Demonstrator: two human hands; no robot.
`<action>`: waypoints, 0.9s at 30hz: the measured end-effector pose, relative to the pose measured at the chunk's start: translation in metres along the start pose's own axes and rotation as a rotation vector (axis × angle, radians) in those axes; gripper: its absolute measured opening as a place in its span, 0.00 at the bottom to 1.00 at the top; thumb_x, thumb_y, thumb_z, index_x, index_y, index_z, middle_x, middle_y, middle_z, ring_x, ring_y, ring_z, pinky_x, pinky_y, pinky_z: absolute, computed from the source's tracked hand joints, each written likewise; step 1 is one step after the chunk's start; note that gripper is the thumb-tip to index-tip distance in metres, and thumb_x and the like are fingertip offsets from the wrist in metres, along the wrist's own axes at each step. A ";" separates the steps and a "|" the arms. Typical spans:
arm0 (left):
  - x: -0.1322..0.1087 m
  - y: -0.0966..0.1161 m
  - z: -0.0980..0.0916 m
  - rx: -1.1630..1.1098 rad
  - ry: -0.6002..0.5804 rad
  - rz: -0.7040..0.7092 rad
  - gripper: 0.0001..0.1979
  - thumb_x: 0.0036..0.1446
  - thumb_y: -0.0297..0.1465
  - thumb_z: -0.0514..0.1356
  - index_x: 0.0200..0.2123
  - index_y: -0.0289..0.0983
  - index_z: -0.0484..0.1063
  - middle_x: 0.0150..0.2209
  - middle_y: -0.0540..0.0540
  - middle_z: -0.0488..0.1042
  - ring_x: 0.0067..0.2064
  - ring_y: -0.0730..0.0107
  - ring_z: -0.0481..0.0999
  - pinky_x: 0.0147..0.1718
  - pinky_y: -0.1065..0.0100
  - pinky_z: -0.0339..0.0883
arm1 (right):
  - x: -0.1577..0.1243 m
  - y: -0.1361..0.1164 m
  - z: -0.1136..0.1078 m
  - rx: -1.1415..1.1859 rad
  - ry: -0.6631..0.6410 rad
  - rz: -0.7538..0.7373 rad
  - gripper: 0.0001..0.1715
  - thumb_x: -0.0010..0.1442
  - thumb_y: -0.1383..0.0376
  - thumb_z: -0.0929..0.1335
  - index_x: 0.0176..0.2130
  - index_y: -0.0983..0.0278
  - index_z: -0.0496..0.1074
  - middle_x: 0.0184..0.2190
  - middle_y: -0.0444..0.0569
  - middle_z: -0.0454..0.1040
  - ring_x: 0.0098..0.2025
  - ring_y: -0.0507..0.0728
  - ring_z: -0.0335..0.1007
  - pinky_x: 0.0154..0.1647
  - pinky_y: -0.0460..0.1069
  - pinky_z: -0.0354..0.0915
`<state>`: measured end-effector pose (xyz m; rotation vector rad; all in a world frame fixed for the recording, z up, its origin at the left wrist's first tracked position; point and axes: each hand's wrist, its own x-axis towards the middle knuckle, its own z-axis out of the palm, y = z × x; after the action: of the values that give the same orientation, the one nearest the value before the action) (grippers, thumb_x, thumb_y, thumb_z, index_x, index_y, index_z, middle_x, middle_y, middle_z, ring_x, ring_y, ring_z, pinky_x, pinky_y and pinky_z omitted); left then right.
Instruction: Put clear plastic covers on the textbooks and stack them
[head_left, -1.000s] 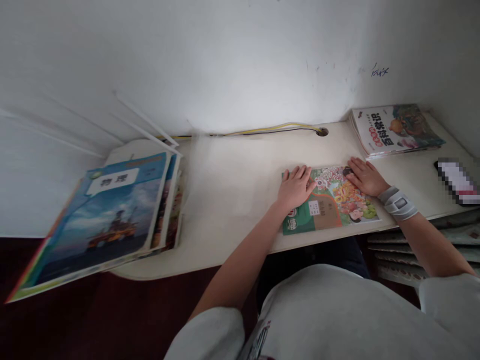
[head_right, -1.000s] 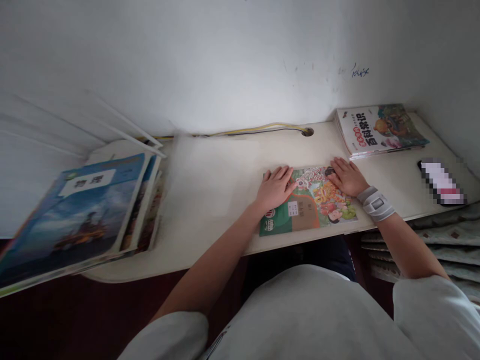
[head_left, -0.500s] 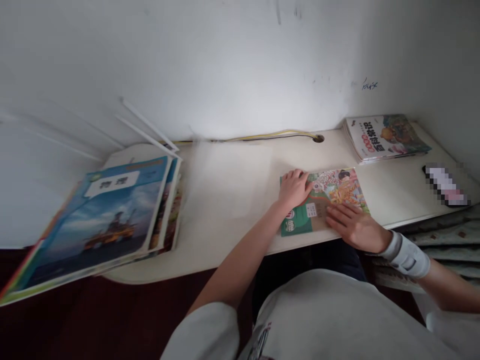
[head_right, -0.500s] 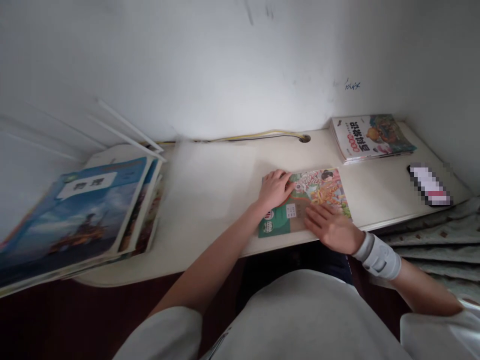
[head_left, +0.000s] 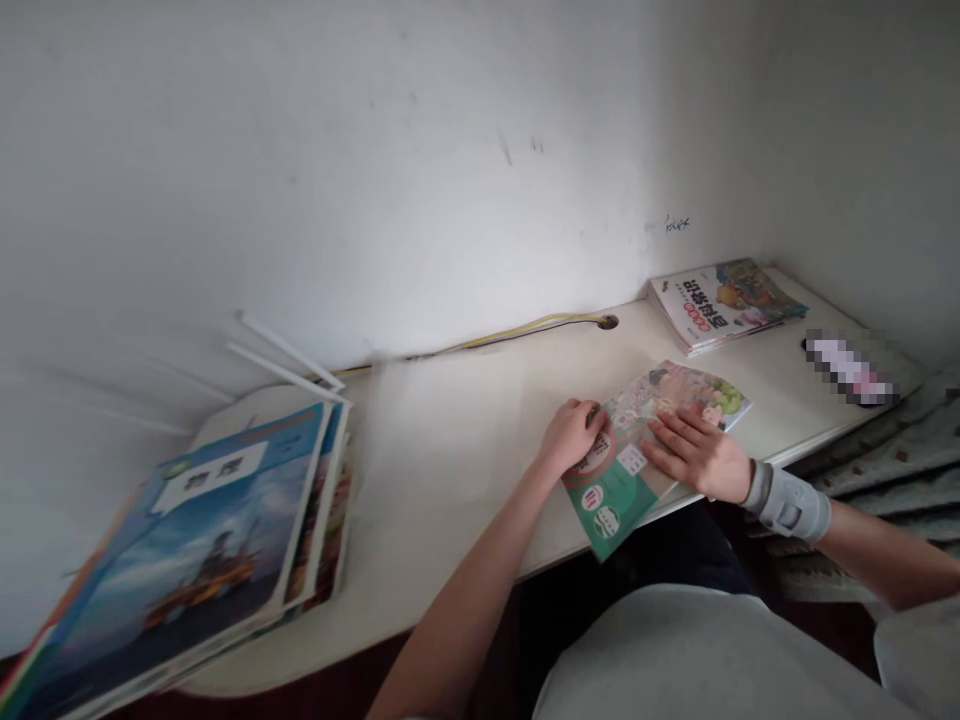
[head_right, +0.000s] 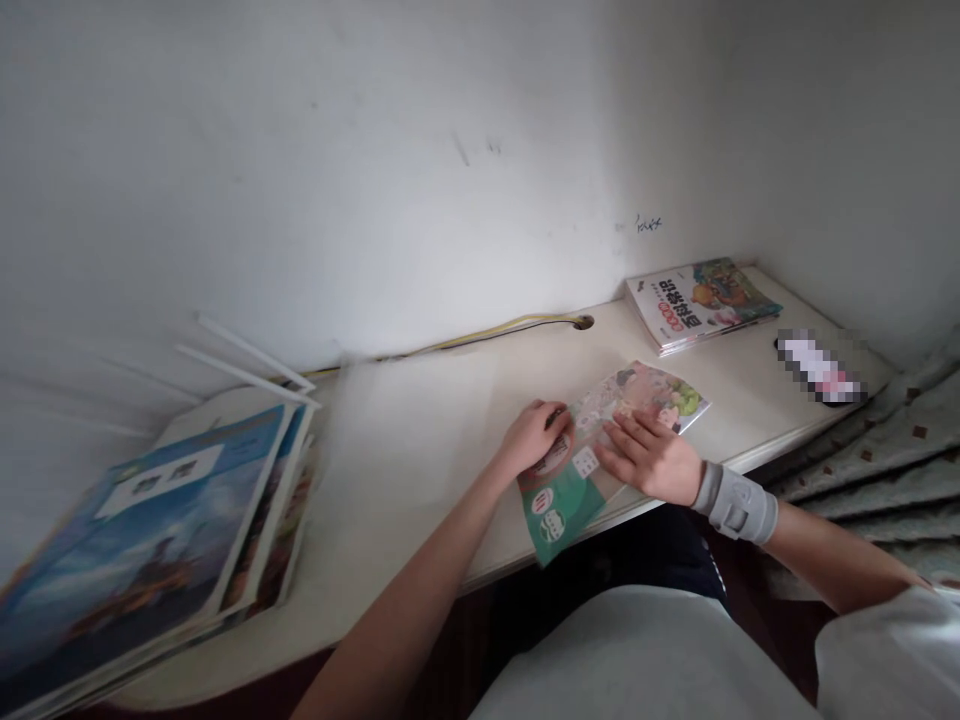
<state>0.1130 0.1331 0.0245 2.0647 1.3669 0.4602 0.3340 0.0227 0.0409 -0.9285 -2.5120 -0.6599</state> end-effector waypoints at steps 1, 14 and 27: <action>0.002 0.002 -0.002 -0.041 -0.036 0.012 0.17 0.61 0.39 0.50 0.39 0.37 0.74 0.42 0.41 0.75 0.47 0.59 0.71 0.50 0.59 0.61 | -0.001 0.003 -0.005 0.009 0.040 -0.009 0.21 0.62 0.71 0.63 0.54 0.63 0.68 0.53 0.58 0.71 0.58 0.62 0.64 0.55 0.60 0.63; -0.004 0.059 0.020 -1.033 -0.574 -0.428 0.23 0.48 0.51 0.60 0.33 0.35 0.75 0.32 0.42 0.79 0.33 0.62 0.77 0.37 0.62 0.70 | -0.029 0.005 -0.048 0.267 0.131 0.038 0.30 0.60 0.66 0.66 0.57 0.41 0.62 0.51 0.38 0.73 0.56 0.56 0.66 0.53 0.55 0.69; -0.010 0.085 -0.022 -0.169 0.176 0.100 0.16 0.60 0.40 0.48 0.25 0.38 0.65 0.20 0.53 0.63 0.25 0.73 0.63 0.26 0.71 0.55 | -0.062 -0.001 -0.016 0.028 -0.043 0.307 0.30 0.63 0.70 0.61 0.63 0.54 0.56 0.61 0.50 0.62 0.64 0.61 0.53 0.61 0.66 0.56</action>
<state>0.1554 0.1065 0.0969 1.9971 1.2781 0.7892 0.3805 -0.0181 0.0225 -1.2952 -2.3361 -0.5096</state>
